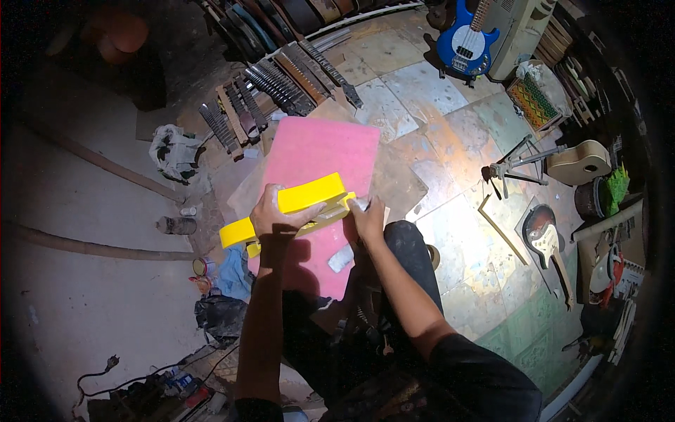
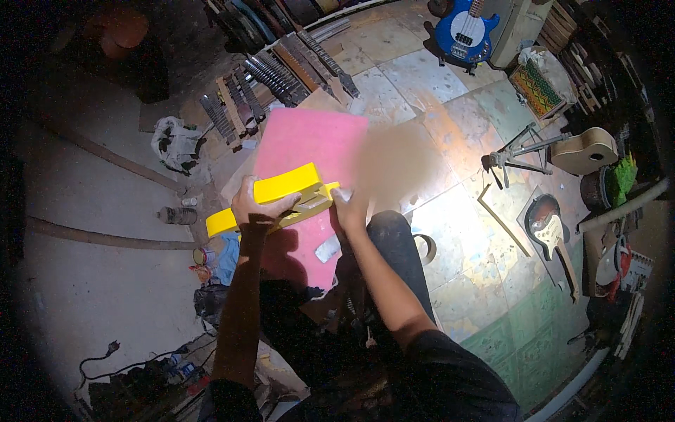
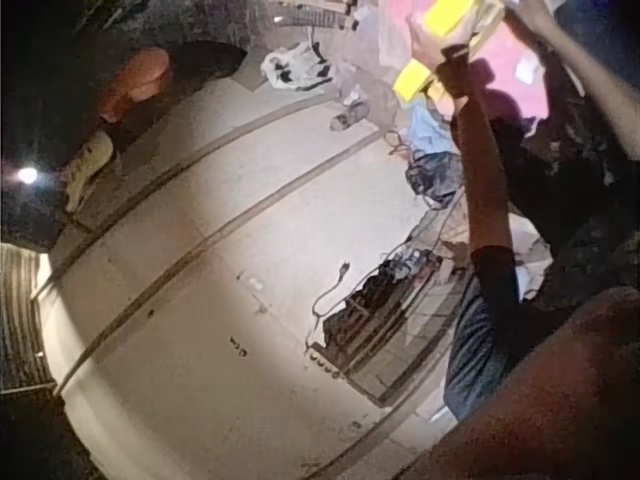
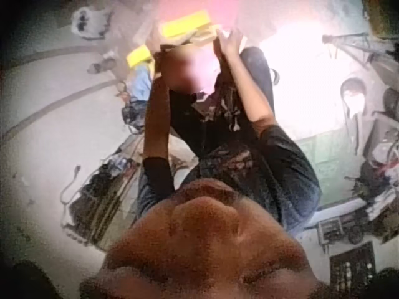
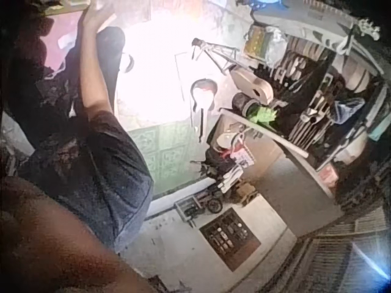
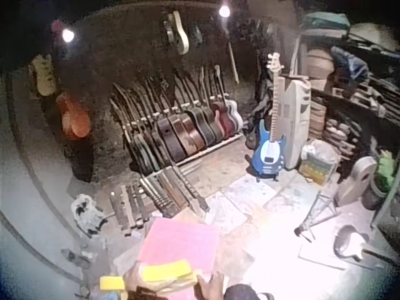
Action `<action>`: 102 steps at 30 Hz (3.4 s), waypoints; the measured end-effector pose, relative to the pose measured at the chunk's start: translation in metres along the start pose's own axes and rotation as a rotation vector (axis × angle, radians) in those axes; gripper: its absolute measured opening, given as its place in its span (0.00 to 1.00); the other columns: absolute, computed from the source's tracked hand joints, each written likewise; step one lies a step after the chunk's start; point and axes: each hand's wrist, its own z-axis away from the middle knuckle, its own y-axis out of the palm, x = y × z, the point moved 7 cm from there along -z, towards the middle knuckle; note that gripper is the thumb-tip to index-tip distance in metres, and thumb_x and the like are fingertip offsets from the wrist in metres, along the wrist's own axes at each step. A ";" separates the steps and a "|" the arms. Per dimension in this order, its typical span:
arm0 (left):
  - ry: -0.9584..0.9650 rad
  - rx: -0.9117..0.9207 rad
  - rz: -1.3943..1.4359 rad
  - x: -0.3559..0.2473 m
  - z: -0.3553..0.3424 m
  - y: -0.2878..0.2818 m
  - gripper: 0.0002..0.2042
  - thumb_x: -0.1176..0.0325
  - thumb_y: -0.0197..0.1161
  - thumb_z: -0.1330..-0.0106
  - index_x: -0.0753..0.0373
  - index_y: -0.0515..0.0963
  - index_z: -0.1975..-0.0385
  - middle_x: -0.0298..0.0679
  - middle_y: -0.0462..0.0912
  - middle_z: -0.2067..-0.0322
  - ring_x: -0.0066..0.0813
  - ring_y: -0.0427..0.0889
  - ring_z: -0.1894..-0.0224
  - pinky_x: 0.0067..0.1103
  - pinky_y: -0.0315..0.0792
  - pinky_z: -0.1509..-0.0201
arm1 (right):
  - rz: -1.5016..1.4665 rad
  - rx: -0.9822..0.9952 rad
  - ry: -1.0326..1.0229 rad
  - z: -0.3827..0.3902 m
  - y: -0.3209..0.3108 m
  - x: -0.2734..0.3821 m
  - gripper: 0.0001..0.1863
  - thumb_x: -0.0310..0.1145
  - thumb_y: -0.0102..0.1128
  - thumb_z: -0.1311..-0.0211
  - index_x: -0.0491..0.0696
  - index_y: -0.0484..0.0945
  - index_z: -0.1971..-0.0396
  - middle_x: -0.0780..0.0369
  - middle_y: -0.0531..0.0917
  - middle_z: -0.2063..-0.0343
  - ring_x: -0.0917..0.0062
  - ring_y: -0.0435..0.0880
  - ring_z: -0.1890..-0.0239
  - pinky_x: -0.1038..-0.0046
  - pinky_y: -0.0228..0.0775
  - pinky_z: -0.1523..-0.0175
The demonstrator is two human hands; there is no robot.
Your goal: The person sands the sides and contours of a yellow electric guitar body using pieces of sandpaper held by hand, turning the guitar over several times to reach different sections of the instrument.
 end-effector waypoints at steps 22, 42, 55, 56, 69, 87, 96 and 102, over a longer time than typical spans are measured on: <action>-0.022 -0.007 0.070 -0.003 -0.003 -0.003 0.37 0.40 0.86 0.64 0.62 0.79 0.62 0.47 0.87 0.68 0.48 0.88 0.64 0.35 0.81 0.59 | 0.013 0.155 -0.176 0.004 -0.035 0.034 0.24 0.32 0.68 0.42 0.45 0.79 0.45 0.47 0.82 0.56 0.52 0.81 0.51 0.59 0.73 0.41; 0.154 -0.101 0.007 -0.009 -0.001 -0.005 0.39 0.39 0.85 0.64 0.64 0.79 0.60 0.47 0.86 0.71 0.45 0.88 0.67 0.35 0.81 0.61 | 0.415 0.218 -0.305 0.008 -0.004 0.009 0.40 0.30 0.69 0.46 0.56 0.70 0.30 0.46 0.79 0.62 0.46 0.81 0.58 0.49 0.75 0.52; 0.185 -0.151 0.023 -0.011 -0.001 -0.006 0.39 0.40 0.86 0.66 0.64 0.78 0.62 0.47 0.85 0.73 0.47 0.87 0.69 0.36 0.80 0.63 | 0.228 0.239 -0.191 0.015 -0.016 0.006 0.36 0.31 0.67 0.44 0.48 0.71 0.32 0.45 0.80 0.58 0.47 0.81 0.51 0.52 0.74 0.45; 0.173 -0.148 0.018 -0.010 -0.001 -0.007 0.39 0.40 0.86 0.65 0.64 0.78 0.62 0.48 0.85 0.73 0.47 0.87 0.69 0.36 0.80 0.63 | 0.271 0.259 -0.217 0.023 -0.017 0.010 0.38 0.31 0.67 0.43 0.48 0.69 0.29 0.45 0.79 0.58 0.48 0.80 0.51 0.53 0.74 0.45; 0.069 -0.104 0.107 -0.012 -0.008 -0.004 0.35 0.45 0.86 0.62 0.65 0.78 0.63 0.49 0.86 0.72 0.49 0.88 0.68 0.37 0.80 0.62 | 0.385 0.324 -0.188 0.059 -0.001 0.016 0.52 0.30 0.68 0.41 0.53 0.47 0.20 0.47 0.77 0.58 0.50 0.79 0.54 0.53 0.73 0.48; 0.318 -0.165 0.131 0.004 0.095 0.018 0.24 0.47 0.76 0.44 0.61 0.78 0.64 0.47 0.82 0.73 0.53 0.84 0.68 0.39 0.78 0.61 | -0.014 0.006 -0.103 0.006 -0.019 -0.003 0.15 0.33 0.72 0.40 0.39 0.80 0.61 0.55 0.86 0.64 0.72 0.86 0.63 0.69 0.77 0.56; 0.682 -0.273 0.125 -0.013 0.200 0.028 0.09 0.65 0.61 0.30 0.60 0.73 0.72 0.38 0.70 0.81 0.40 0.77 0.76 0.35 0.78 0.63 | 0.201 0.135 -0.226 0.018 -0.013 -0.002 0.16 0.33 0.76 0.43 0.38 0.79 0.71 0.49 0.79 0.65 0.61 0.83 0.65 0.61 0.75 0.60; 0.666 -0.203 0.134 -0.033 0.184 0.013 0.06 0.71 0.62 0.33 0.60 0.72 0.71 0.38 0.69 0.81 0.39 0.76 0.77 0.34 0.77 0.66 | 0.068 0.203 -0.059 0.007 -0.015 -0.017 0.15 0.34 0.76 0.40 0.39 0.79 0.73 0.56 0.84 0.74 0.72 0.82 0.71 0.69 0.73 0.64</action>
